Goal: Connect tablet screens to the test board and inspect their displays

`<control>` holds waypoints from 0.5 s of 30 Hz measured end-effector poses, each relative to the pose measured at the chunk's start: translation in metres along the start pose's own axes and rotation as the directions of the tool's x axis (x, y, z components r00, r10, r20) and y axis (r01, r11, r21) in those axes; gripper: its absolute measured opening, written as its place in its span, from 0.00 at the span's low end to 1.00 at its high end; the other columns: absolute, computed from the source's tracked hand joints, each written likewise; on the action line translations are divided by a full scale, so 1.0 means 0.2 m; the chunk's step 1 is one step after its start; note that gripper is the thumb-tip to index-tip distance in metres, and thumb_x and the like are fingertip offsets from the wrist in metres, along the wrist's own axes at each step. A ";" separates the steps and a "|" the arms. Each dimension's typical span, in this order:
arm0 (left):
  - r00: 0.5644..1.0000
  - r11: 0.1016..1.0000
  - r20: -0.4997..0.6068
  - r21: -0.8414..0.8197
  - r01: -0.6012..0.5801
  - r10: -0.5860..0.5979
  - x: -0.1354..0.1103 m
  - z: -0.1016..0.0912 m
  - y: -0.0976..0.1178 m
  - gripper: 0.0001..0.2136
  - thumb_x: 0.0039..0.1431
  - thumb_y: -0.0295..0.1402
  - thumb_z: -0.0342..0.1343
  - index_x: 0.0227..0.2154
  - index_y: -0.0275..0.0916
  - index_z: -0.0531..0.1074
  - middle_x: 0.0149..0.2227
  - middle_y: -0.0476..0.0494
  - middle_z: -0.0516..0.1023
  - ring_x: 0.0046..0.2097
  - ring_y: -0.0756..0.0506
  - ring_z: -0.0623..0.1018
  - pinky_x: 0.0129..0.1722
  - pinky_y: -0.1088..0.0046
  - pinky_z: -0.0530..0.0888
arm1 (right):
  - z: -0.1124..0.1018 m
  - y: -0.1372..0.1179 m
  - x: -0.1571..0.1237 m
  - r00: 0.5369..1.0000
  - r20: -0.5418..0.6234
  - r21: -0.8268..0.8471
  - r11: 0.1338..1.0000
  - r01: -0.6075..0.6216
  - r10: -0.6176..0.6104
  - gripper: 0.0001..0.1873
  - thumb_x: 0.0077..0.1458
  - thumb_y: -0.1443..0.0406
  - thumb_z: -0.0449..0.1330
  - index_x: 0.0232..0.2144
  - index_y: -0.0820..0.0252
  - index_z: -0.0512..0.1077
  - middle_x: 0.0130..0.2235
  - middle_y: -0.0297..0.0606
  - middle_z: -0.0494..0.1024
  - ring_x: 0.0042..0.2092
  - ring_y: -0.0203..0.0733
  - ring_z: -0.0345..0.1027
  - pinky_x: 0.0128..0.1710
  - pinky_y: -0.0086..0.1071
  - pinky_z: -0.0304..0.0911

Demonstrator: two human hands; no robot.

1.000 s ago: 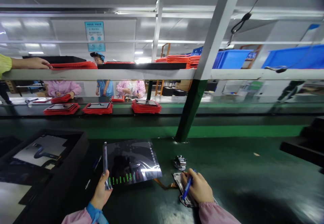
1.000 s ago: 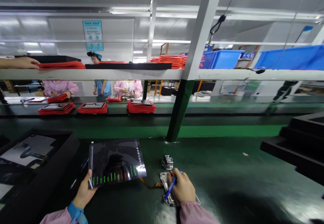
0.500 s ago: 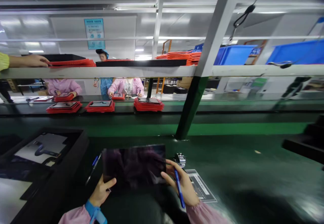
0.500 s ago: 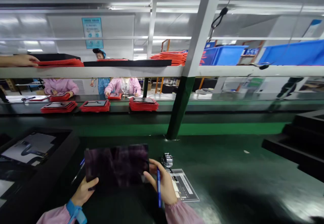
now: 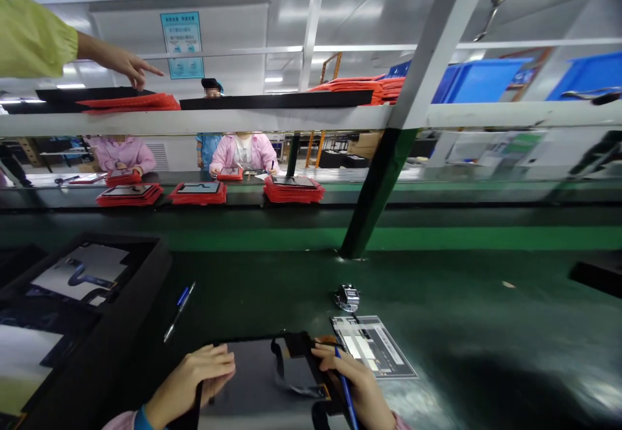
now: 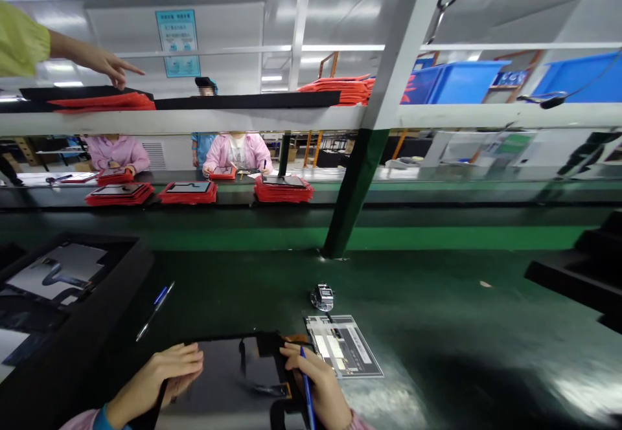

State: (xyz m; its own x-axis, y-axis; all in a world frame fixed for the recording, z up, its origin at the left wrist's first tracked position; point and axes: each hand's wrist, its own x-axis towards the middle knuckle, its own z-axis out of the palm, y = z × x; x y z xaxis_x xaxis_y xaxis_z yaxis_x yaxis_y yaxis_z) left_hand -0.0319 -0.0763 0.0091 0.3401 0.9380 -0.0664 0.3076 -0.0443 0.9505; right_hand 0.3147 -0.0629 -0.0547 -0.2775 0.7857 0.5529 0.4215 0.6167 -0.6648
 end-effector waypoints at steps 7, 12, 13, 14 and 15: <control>0.989 0.988 0.072 0.074 -0.135 0.130 0.03 -0.05 -0.06 0.16 0.57 0.24 0.52 0.40 0.50 0.79 0.50 0.42 0.78 0.61 0.37 0.67 0.65 0.54 0.46 | 0.06 -0.10 0.02 0.906 -0.194 0.288 0.905 -0.314 0.377 0.19 0.63 0.51 0.47 0.31 0.57 0.68 0.21 0.35 0.73 0.25 0.41 0.70 0.26 0.31 0.67; 0.957 0.748 0.187 0.597 -0.289 0.221 0.06 -0.06 -0.07 0.32 0.55 0.13 0.40 0.53 0.54 0.68 0.61 0.53 0.66 0.66 0.39 0.57 0.63 0.43 0.48 | 0.16 -0.16 0.04 0.824 -0.180 0.339 0.820 -0.461 0.537 0.22 0.61 0.47 0.45 0.26 0.55 0.64 0.20 0.29 0.62 0.22 0.38 0.60 0.21 0.30 0.59; 0.959 0.668 0.196 0.688 -0.285 0.207 0.06 -0.05 -0.07 0.35 0.52 0.11 0.39 0.56 0.54 0.66 0.63 0.54 0.61 0.66 0.40 0.55 0.63 0.43 0.51 | 0.16 -0.17 0.04 0.815 -0.172 0.314 0.815 -0.487 0.553 0.23 0.60 0.47 0.47 0.23 0.55 0.62 0.20 0.30 0.62 0.22 0.38 0.60 0.22 0.30 0.58; 0.962 0.605 0.190 0.749 -0.270 0.194 0.07 -0.04 -0.06 0.36 0.50 0.10 0.39 0.57 0.53 0.64 0.64 0.54 0.59 0.66 0.40 0.55 0.63 0.45 0.53 | 0.17 -0.16 0.04 0.809 -0.162 0.288 0.811 -0.510 0.566 0.23 0.60 0.47 0.48 0.20 0.54 0.61 0.20 0.30 0.62 0.23 0.39 0.60 0.22 0.30 0.58; 0.967 0.573 0.172 0.781 -0.250 0.186 0.08 -0.03 -0.05 0.35 0.51 0.11 0.39 0.57 0.51 0.65 0.64 0.53 0.60 0.66 0.41 0.56 0.64 0.49 0.56 | 0.17 -0.15 0.04 0.807 -0.161 0.261 0.813 -0.521 0.569 0.24 0.58 0.47 0.49 0.18 0.54 0.59 0.19 0.30 0.61 0.22 0.39 0.60 0.22 0.30 0.58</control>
State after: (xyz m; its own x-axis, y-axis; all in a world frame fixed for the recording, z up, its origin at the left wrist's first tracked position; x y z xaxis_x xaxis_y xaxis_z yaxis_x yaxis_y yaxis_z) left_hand -0.0347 -0.0597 -0.0005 0.5396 0.8398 0.0604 0.7851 -0.5277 0.3243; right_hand 0.2710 -0.0740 -0.0469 0.1549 0.9767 0.1488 0.2615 0.1047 -0.9595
